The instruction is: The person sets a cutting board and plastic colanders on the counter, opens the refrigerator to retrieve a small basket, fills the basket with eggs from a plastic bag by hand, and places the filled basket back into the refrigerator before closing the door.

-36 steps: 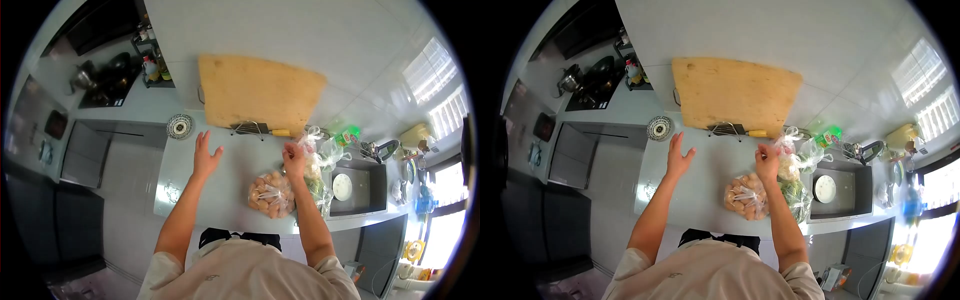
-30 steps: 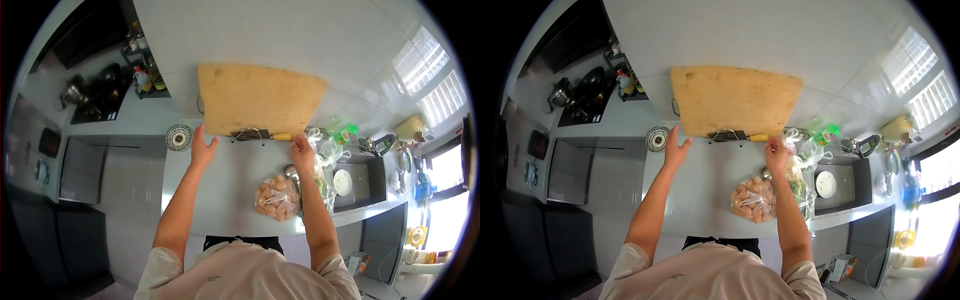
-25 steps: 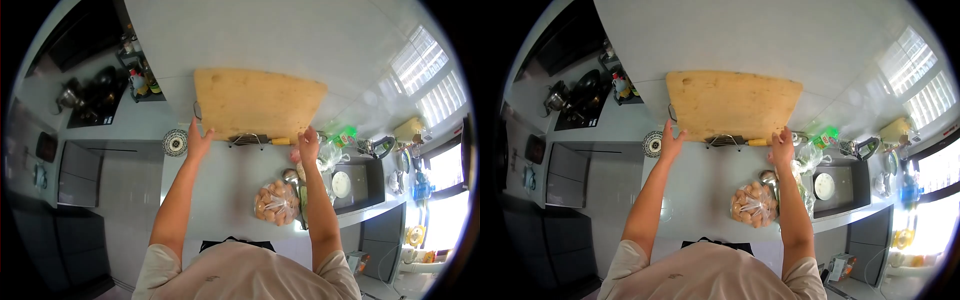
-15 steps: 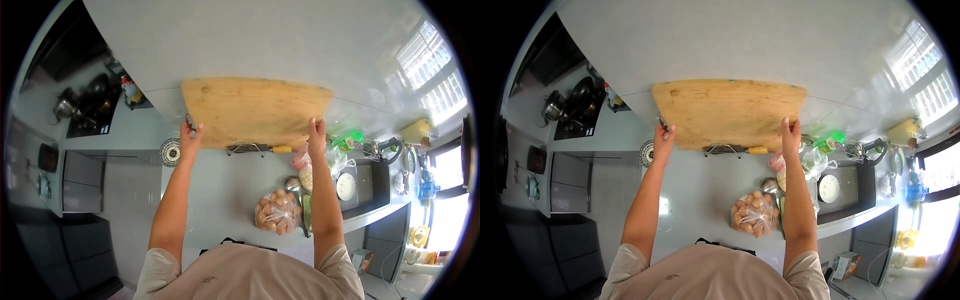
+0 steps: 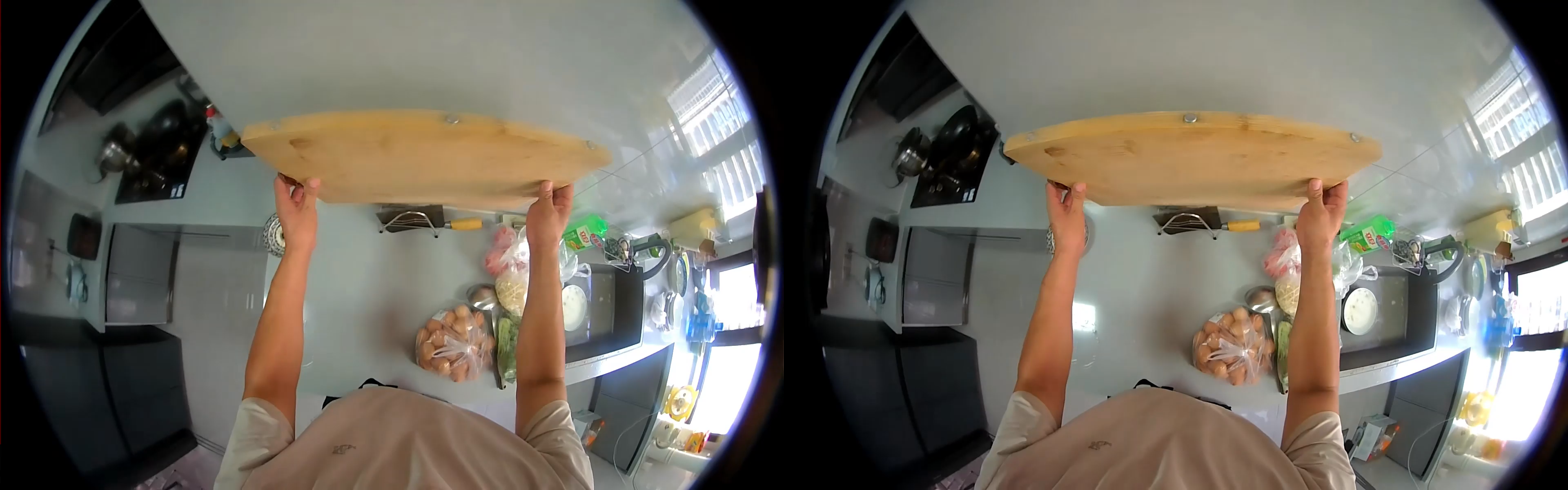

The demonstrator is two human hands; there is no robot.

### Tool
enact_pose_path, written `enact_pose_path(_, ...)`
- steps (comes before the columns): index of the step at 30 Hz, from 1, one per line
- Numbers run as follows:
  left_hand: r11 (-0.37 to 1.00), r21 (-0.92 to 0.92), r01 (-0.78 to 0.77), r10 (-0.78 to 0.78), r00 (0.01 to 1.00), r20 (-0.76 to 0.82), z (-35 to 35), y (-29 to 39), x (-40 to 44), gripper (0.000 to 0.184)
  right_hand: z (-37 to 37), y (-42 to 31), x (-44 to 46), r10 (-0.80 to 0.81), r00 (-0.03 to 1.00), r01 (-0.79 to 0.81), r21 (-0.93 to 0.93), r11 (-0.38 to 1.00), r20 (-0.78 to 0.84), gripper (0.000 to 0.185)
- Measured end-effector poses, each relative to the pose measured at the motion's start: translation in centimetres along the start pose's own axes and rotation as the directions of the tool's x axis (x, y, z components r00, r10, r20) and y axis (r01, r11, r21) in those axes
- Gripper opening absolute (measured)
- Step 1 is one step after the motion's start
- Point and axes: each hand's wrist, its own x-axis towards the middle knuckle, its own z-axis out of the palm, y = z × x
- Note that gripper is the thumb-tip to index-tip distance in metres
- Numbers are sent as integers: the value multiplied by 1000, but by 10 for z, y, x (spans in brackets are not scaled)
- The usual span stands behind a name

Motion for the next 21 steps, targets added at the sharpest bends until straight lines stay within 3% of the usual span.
enact_pose_path(6, 984, 70, -165, 171, 982, -82, -56, 77, -39, 45, 46, -53, -33, -61, 997, 56, 90, 994, 44, 45)
enact_pose_path(11, 958, 145, -249, 275, 938, -209, -130, 120, -84, 43, 86, -82, -94, 47, 996, -49, 20, 999, 78, 40)
enact_pose_path(14, 976, 178, -126, 176, 937, -302, -183, 129, -112, 44, 101, -95, -150, 217, 974, -204, -155, 967, 72, 40)
enact_pose_path(19, 953, 299, 59, 34, 955, -296, -279, 108, -154, 38, 117, -71, -260, 439, 898, -436, -107, 894, 10, 40)
enact_pose_path(21, 852, 492, 179, -34, 957, -289, -313, 93, -175, 41, 117, -56, -305, 520, 853, -522, -129, 843, -49, 40)
